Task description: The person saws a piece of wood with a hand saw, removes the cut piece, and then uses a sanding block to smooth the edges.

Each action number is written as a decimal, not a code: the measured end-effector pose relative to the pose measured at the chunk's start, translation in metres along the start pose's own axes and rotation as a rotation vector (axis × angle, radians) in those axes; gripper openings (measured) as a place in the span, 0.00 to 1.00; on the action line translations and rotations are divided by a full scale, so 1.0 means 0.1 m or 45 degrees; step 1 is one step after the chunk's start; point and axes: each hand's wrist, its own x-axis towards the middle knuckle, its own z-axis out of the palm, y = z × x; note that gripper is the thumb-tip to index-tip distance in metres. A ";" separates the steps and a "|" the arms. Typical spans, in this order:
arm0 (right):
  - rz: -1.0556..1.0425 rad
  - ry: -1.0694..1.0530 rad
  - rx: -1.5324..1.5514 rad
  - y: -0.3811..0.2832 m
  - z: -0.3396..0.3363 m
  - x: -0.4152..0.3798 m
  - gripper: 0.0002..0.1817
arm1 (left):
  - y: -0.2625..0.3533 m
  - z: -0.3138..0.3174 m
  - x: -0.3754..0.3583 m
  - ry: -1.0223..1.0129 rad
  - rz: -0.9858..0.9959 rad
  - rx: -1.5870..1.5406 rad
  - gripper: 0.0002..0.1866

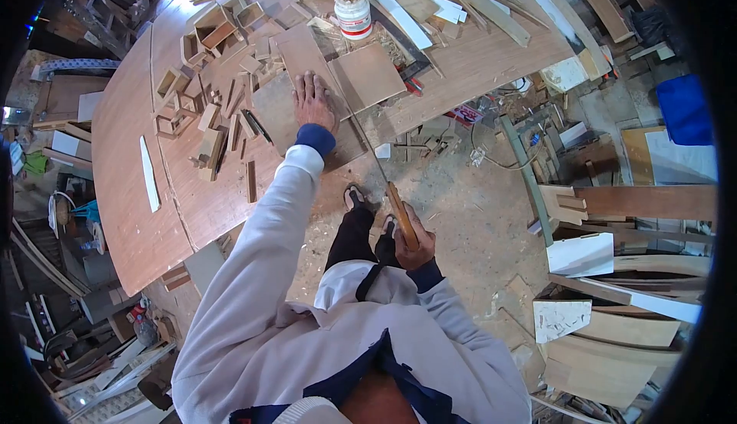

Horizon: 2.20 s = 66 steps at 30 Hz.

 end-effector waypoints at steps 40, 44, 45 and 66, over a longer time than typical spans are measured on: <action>0.098 0.045 0.264 -0.04 0.17 0.52 0.27 | -0.04 0.07 0.00 0.046 0.003 -0.007 0.30; 0.156 0.012 0.348 -0.07 0.18 0.54 0.27 | -0.04 0.03 -0.01 0.013 -0.005 0.032 0.30; 0.156 0.013 0.346 -0.07 0.17 0.54 0.27 | -0.03 0.03 0.00 -0.011 -0.008 0.060 0.30; 0.057 0.020 0.337 -0.13 0.10 0.40 0.27 | 0.00 -0.03 0.00 0.004 -0.020 -0.072 0.28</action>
